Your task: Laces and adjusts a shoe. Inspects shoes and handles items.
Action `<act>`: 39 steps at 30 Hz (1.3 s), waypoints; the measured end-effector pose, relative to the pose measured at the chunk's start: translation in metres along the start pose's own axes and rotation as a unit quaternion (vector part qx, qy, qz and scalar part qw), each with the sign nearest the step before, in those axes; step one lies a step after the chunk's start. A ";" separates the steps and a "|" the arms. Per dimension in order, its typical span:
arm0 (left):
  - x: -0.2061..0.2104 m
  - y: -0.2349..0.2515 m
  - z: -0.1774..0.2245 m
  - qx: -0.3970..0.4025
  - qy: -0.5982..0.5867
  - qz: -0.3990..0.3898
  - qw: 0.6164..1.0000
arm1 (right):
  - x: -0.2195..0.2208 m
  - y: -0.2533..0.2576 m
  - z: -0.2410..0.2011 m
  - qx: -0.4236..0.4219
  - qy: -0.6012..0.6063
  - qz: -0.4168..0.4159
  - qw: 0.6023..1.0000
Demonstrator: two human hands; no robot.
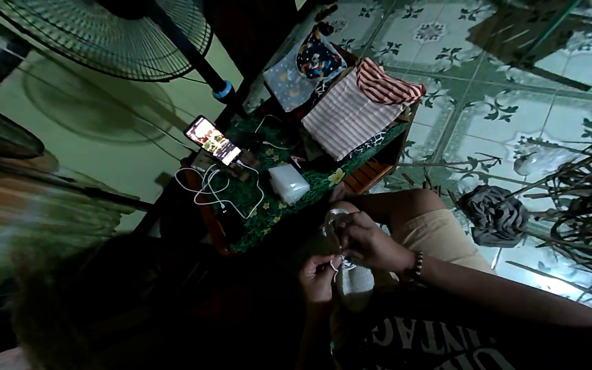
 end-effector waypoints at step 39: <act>0.004 -0.005 0.017 0.096 0.073 -0.093 0.988 | -0.151 -0.015 -0.016 0.138 0.215 0.152 0.955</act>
Point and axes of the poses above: each hand's wrist, its own y-axis towards the middle knuckle, its own x-axis out of the palm, z = x × y, the point moved 8 cm from there along y, towards the middle knuckle, and after that the axes turned 2 degrees about -y, right-handed, at the moved point
